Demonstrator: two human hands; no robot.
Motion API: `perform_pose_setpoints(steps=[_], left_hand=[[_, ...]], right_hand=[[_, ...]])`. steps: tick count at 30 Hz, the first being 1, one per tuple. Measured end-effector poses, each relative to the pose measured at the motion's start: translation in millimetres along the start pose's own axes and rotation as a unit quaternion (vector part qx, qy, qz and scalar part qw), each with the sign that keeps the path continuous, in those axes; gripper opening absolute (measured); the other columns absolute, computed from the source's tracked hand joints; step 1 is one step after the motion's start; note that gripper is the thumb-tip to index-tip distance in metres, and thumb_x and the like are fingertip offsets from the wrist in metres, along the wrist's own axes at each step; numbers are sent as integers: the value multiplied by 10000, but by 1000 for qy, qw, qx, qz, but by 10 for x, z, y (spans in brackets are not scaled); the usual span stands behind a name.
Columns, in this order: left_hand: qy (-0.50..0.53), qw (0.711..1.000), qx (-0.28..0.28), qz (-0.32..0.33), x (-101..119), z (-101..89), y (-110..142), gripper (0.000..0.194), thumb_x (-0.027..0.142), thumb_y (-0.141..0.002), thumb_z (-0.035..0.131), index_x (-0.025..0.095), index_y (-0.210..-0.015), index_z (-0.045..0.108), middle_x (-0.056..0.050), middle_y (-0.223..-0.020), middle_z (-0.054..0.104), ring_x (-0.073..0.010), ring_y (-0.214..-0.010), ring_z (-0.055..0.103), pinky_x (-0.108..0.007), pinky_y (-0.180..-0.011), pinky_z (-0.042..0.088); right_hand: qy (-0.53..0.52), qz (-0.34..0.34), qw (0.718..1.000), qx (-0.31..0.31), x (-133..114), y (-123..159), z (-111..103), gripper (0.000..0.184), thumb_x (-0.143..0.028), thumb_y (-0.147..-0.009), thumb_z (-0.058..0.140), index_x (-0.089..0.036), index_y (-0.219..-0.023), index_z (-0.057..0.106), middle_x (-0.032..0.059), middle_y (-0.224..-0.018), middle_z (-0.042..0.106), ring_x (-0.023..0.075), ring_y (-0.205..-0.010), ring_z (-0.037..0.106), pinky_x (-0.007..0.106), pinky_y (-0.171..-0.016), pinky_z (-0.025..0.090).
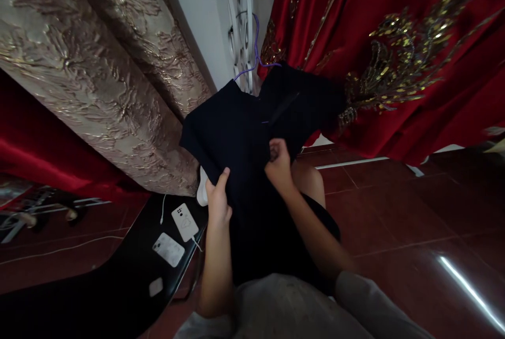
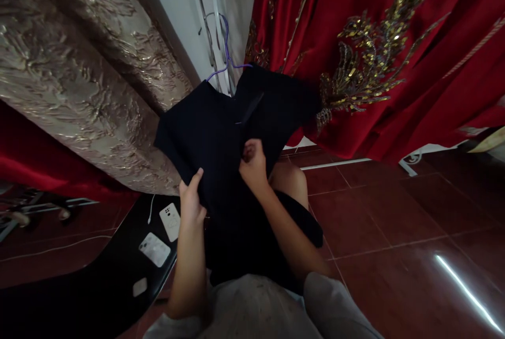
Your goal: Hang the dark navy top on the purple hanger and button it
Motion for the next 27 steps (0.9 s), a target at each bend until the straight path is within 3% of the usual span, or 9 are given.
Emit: perform_pose_setpoints(steps=[2,4,8,10,11,15,17,21,27], left_hand=[[15,1000,21,-8,-38,-3,56,427,423,-919,699,209,-1278,614,-126,-1311,685,-286,-1220,680,-452,-1064,573],[22,999,37,15,-82,-13,75,446,395,-916,712,214,-1306,593,-121,-1326,672,-273,-1244,662,-449,-1116,528],[-19,982,90,166,-162,-2,88,631,252,-885,742,256,-1451,463,-105,-1531,498,-242,-1439,484,-438,-1260,326],[-75,969,78,221,-193,36,116,619,198,-874,729,249,-1441,484,-97,-1571,448,-237,-1490,408,-440,-1288,246],[-105,968,41,226,-207,63,134,553,186,-877,712,237,-1398,535,-96,-1536,490,-240,-1473,430,-441,-1281,258],[-137,962,-203,121,-236,172,217,272,198,-938,571,189,-1189,676,-94,-1179,707,-239,-1161,668,-398,-1078,500],[-127,955,-255,87,-218,195,252,244,211,-966,521,186,-1148,682,-79,-1095,715,-213,-1045,690,-343,-985,534],[-145,952,-254,87,-193,205,278,95,212,-947,567,183,-951,657,-31,-890,671,-174,-864,662,-269,-818,528],[-158,961,-190,124,-237,254,267,146,230,-953,592,182,-816,579,-8,-785,587,-149,-754,616,-238,-694,492]], right_hand=[[-18,82,995,-51,186,215,120,291,-342,-763,633,-223,-923,422,-45,-736,455,109,-628,460,242,-591,395],[-21,171,983,-66,285,383,100,228,-348,-792,609,-221,-854,430,-49,-693,452,104,-596,454,234,-560,371],[-44,300,945,-125,284,579,-53,270,-437,-878,503,-196,-755,511,9,-649,558,125,-542,511,253,-498,360],[-48,306,939,-150,227,614,-87,308,-427,-882,509,-182,-698,540,20,-612,577,122,-519,513,253,-498,361],[-51,302,939,-156,195,622,-92,309,-413,-881,523,-178,-681,549,16,-597,577,118,-517,514,250,-508,368],[-46,262,949,-167,96,630,-93,393,-453,-923,533,-176,-644,548,-3,-545,553,107,-510,502,243,-532,375],[-42,246,954,-165,76,632,-111,471,-537,-936,543,-180,-630,529,-14,-523,527,98,-487,465,246,-518,350],[-51,234,961,-138,60,634,-169,567,-653,-887,602,-188,-585,482,-33,-493,454,86,-463,381,255,-490,294],[-74,212,957,-185,23,640,-212,402,-568,-899,646,-191,-789,560,-21,-637,570,112,-576,512,242,-566,380]])
Point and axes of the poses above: each hand's wrist, its own y-axis away from the middle knuckle, its own z-axis out of the palm, x = y × z, the point moved 1 cm from there along -y, towards the middle knuckle
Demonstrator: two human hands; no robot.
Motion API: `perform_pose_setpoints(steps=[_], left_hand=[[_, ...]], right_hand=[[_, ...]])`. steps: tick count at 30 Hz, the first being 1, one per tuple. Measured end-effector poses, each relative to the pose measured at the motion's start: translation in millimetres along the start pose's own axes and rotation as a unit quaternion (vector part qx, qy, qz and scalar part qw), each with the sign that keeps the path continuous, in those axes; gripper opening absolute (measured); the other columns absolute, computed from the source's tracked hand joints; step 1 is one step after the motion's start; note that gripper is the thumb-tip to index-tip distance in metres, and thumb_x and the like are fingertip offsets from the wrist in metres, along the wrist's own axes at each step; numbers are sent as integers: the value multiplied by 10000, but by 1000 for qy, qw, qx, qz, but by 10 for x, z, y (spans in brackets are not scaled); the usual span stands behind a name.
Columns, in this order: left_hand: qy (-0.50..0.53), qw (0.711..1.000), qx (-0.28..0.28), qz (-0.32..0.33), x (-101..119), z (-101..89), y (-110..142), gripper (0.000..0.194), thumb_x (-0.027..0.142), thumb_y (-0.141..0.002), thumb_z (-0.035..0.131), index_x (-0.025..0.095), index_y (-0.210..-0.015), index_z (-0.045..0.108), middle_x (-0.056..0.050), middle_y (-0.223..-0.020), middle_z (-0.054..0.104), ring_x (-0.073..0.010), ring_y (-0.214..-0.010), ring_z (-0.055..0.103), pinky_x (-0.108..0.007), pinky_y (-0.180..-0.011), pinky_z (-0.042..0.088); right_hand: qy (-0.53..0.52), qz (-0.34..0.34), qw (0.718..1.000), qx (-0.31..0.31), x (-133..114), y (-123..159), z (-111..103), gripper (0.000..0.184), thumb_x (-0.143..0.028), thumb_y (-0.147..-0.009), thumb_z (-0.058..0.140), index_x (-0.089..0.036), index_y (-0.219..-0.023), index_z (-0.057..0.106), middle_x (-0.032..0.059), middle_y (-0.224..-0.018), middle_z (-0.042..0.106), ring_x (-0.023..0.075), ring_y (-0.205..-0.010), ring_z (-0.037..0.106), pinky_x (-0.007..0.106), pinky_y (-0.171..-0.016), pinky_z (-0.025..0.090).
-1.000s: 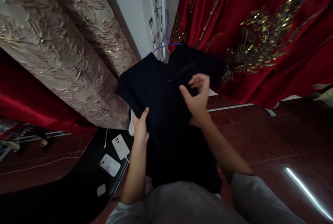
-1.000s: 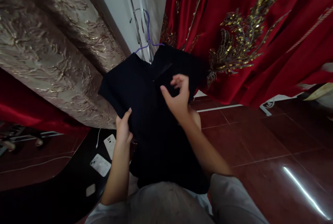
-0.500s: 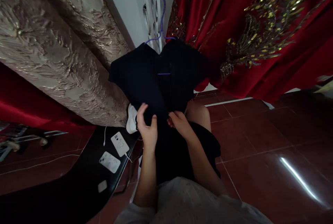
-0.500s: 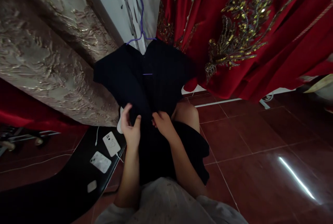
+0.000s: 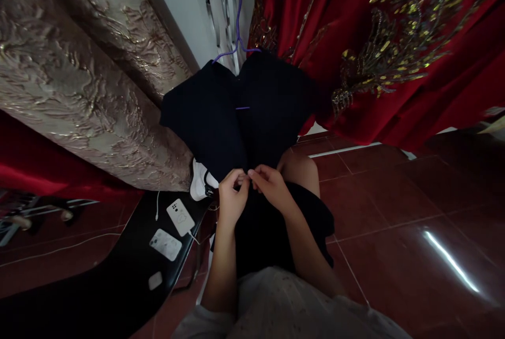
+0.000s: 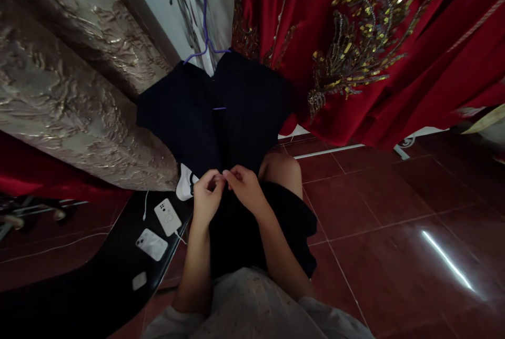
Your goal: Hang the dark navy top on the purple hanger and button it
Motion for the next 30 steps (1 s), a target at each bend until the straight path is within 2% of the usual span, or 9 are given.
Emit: perform_pose_setpoints(steps=[4,10,13,17,20,23,25,27,30], left_hand=[[-33,997,43,50,64,22,-6,144,237,-964,605,181,-831,612,-4,-795,539,-139,-756,578,-233,-700,481],[-39,997,42,47,68,25,11,114,210,-959,581,187,-848,591,-13,-823,551,-148,-774,595,-239,-715,495],[-44,997,41,48,64,48,19,130,216,-964,572,189,-837,576,-16,-822,551,-149,-782,600,-237,-718,501],[-11,998,46,31,34,94,19,116,266,-973,586,191,-885,597,-27,-842,595,-154,-782,629,-240,-712,523],[-3,998,59,15,-95,131,-17,114,294,-972,596,185,-954,628,-44,-875,639,-165,-801,656,-258,-734,542],[-39,997,57,30,-276,178,-96,115,288,-954,615,178,-927,637,-48,-849,640,-170,-782,648,-265,-706,538],[-59,996,38,46,-340,193,-171,109,268,-952,611,178,-899,644,-48,-825,636,-172,-770,637,-272,-693,533],[-86,994,-10,65,-283,171,-275,117,252,-946,626,177,-862,658,-44,-794,636,-169,-739,626,-277,-690,530],[-93,985,-79,122,88,39,-515,79,227,-921,687,178,-976,714,-56,-903,699,-165,-803,672,-284,-778,555]], right_hand=[[18,-22,999,-16,-54,50,-24,296,-486,-936,620,-214,-896,511,-34,-692,583,123,-647,559,236,-604,412],[61,-28,997,-48,-154,87,-70,297,-385,-947,549,-182,-736,606,-34,-584,488,102,-555,440,241,-550,323],[-29,-1,999,-29,-134,83,-43,308,-437,-892,621,-171,-748,677,-31,-558,501,96,-526,427,241,-531,305],[-149,40,988,-8,-203,-3,13,341,-480,-810,684,-161,-690,697,-43,-453,434,71,-426,315,245,-463,202],[-155,-21,988,9,-562,-242,-33,321,-458,-800,699,-156,-690,715,-53,-428,390,57,-406,287,241,-452,184],[-142,-140,979,44,-1149,-596,-135,306,-449,-843,696,-154,-770,728,-68,-451,366,43,-412,272,217,-444,162],[-126,-173,975,59,-1493,-808,-175,363,-492,-890,660,-153,-766,701,-74,-444,344,38,-405,258,194,-433,154],[-116,-184,975,49,-1695,-938,-170,429,-517,-934,612,-137,-749,682,-69,-431,357,37,-392,263,183,-416,148],[-89,-187,978,37,-1720,-967,-121,424,-482,-966,592,-134,-731,642,-60,-440,397,35,-394,303,169,-408,186]])
Point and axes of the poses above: each hand's wrist, its own y-axis away from the middle knuckle, its own z-axis out of the palm, x = y × z, the point moved 1 cm from there along -y, towards the middle knuckle
